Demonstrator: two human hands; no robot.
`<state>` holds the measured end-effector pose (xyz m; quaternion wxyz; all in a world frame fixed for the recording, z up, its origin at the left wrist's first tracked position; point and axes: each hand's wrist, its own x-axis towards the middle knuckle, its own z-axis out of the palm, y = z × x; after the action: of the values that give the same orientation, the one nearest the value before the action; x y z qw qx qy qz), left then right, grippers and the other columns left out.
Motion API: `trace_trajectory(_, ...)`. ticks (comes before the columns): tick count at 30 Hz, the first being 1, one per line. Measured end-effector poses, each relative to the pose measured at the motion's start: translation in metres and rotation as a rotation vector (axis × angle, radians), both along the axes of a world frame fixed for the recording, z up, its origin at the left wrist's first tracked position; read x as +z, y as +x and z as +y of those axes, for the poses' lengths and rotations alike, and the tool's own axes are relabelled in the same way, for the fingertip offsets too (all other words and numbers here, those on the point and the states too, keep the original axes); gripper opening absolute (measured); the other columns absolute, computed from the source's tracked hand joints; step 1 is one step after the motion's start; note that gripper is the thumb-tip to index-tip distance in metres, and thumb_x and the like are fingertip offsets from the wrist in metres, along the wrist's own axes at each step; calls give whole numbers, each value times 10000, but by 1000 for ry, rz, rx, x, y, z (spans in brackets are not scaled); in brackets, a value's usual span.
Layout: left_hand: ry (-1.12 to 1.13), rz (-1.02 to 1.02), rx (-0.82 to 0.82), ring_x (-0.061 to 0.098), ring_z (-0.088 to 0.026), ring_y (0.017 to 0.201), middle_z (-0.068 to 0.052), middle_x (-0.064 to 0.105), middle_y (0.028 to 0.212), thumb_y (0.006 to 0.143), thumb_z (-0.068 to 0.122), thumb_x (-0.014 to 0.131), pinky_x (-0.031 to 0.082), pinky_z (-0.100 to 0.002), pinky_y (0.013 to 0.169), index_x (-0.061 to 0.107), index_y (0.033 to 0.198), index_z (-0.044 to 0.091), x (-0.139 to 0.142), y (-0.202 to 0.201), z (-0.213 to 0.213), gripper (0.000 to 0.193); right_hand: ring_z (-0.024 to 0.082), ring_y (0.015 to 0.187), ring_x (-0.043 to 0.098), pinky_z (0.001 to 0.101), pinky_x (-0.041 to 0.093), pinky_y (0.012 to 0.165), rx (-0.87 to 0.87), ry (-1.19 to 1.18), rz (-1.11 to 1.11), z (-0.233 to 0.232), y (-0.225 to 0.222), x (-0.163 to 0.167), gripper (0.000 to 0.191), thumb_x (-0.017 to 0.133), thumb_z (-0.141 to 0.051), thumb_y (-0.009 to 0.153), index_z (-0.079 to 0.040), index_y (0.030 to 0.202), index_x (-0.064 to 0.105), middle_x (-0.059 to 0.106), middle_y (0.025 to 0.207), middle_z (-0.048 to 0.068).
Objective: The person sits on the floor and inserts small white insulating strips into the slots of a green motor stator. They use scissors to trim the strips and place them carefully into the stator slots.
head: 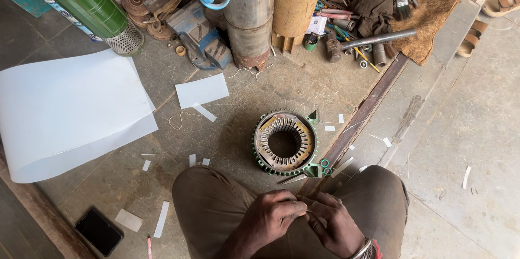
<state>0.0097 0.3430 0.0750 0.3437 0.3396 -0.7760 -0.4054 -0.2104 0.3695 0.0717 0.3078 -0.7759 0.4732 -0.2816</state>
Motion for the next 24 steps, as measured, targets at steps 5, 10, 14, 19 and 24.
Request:
trace_trajectory(5, -18, -16, -31, 768, -232, 886, -90, 766, 968, 870, -17, 760, 641, -325, 717, 787, 1032, 69, -17, 2, 6, 186, 349, 877, 756, 429, 579, 769, 28, 231, -52, -5, 0, 11, 319, 833, -199, 806, -15, 1053, 748, 774, 948, 150)
trace_trajectory(10, 154, -12, -110, 776, -204, 879, -82, 779, 1001, 898, 5, 748, 647, -314, 756, 788, 1076, 84, -18, 9, 2, 198, 324, 797, 794, 392, 620, 686, -45, 302, -84, -6, 2, 11, 285, 850, -202, 768, -43, 991, 775, 799, 885, 125)
trace_trajectory(14, 165, -40, -130, 775, -208, 881, -93, 784, 998, 880, -7, 750, 646, -326, 745, 800, 1044, 77, -13, 13, -3, 191, 319, 803, 778, 372, 611, 690, 32, 271, -58, -8, 0, 12, 268, 855, -181, 785, -56, 1012, 786, 790, 899, 121)
trace_trajectory(19, 130, -30, -139, 779, -195, 894, -84, 782, 1008, 896, 30, 771, 653, -305, 759, 787, 1014, 73, -12, 11, -7, 127, 254, 768, 812, 349, 620, 643, -97, 342, -62, -7, 2, 16, 317, 886, -165, 707, -77, 997, 793, 815, 908, 86)
trace_trajectory(24, 191, 27, -156, 779, -190, 904, -84, 778, 1023, 867, 40, 803, 656, -293, 768, 787, 1028, 78, -14, 13, -9, 166, 258, 800, 793, 357, 628, 663, -37, 225, -40, -11, -1, 20, 331, 904, -156, 673, -79, 978, 799, 798, 909, 90)
